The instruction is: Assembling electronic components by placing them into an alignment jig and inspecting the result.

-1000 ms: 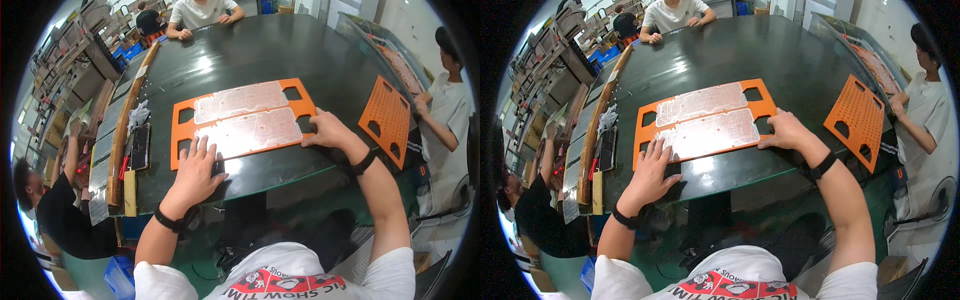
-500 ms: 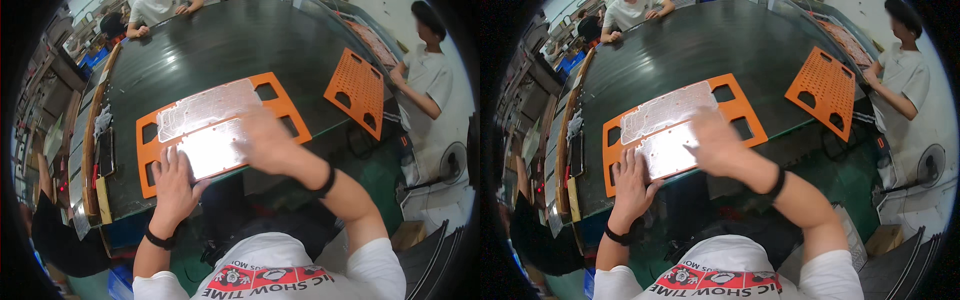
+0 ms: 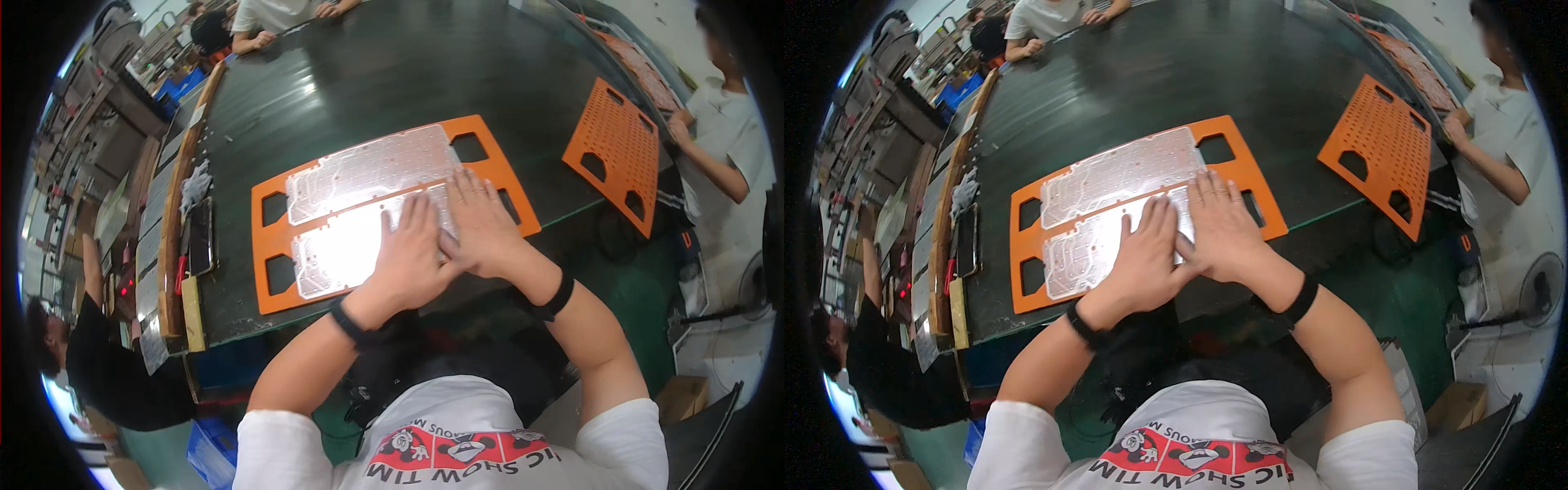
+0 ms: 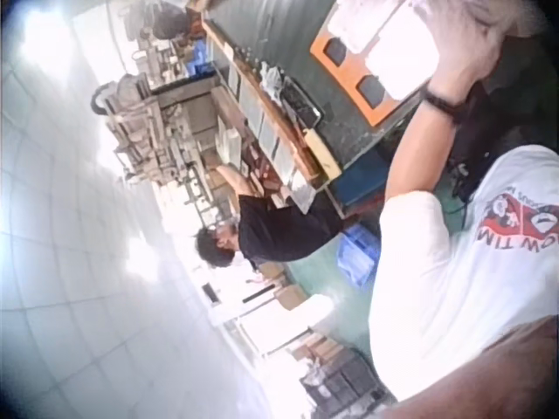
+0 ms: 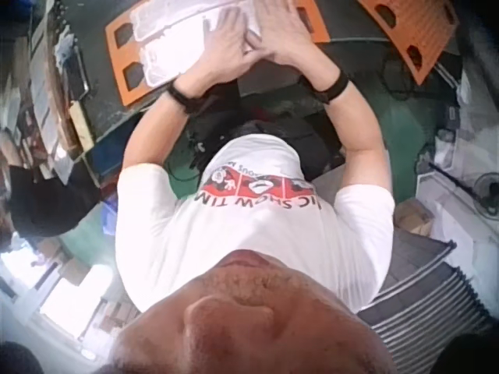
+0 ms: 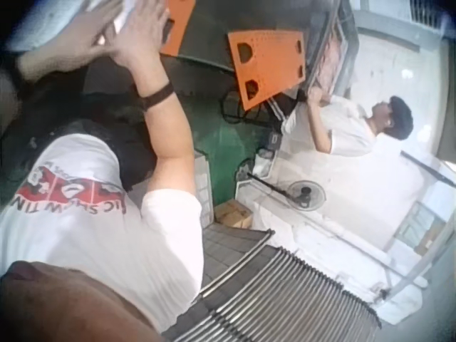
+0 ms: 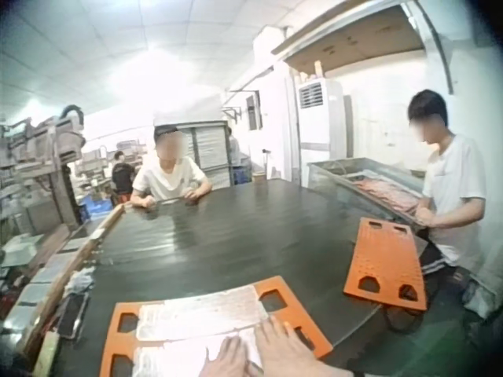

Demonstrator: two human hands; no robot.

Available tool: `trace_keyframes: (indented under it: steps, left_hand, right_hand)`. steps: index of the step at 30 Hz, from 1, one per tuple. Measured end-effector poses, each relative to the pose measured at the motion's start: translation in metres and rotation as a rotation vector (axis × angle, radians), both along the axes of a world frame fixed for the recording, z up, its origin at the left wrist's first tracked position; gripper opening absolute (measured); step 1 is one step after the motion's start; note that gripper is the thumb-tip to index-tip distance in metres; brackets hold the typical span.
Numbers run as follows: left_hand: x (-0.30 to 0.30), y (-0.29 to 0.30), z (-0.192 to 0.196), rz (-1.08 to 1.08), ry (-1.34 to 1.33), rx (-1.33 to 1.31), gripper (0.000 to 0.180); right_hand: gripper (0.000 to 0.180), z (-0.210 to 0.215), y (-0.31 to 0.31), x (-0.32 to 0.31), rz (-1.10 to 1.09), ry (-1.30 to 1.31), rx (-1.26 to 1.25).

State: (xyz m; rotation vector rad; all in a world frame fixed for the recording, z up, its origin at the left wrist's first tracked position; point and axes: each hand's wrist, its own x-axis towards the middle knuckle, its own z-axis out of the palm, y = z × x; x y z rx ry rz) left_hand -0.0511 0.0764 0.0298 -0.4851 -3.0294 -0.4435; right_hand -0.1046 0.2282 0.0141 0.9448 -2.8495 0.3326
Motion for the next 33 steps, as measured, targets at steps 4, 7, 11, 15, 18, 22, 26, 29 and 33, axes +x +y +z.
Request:
trace_keyframes:
  steps: [4,7,11,15,18,22,26,29,33]
  left_hand:
    - [-0.015,-0.009,-0.005,-0.018,0.075,-0.062,0.089]
    - [0.001,-0.037,-0.003,0.125,0.048,-0.081,0.086]
    - [0.023,-0.08,0.007,0.261,-0.01,-0.149,0.086]
    - [0.045,-0.122,0.01,0.429,-0.084,-0.17,0.089]
    - [0.045,-0.145,0.015,0.55,-0.139,-0.281,0.093]
    - [0.005,-0.152,0.037,0.376,-0.073,-0.359,0.095]
    - [-0.027,-0.143,0.035,0.2,-0.139,-0.307,0.091]
    - [-0.027,-0.14,0.019,0.219,-0.199,-0.27,0.096]
    - [-0.024,-0.14,0.024,0.264,-0.255,-0.308,0.1]
  right_hand:
    - [0.076,-0.004,0.005,-0.001,-0.004,0.01,0.011]
    - [0.076,0.003,0.006,0.001,-0.016,-0.007,0.026]
    - [0.079,0.006,0.006,0.0,-0.032,-0.051,0.047]
    - [0.079,0.013,0.012,-0.005,-0.004,-0.116,0.041]
    - [0.075,0.025,0.021,-0.027,0.093,-0.321,-0.227]
    - [0.067,0.066,-0.017,-0.052,0.068,-0.474,-0.162]
    - [0.069,0.043,-0.1,-0.061,0.193,-0.078,-0.118]
    - [0.074,0.023,-0.122,-0.06,0.249,-0.147,0.009]
    - [0.075,0.013,-0.081,-0.079,0.163,-0.159,0.019]
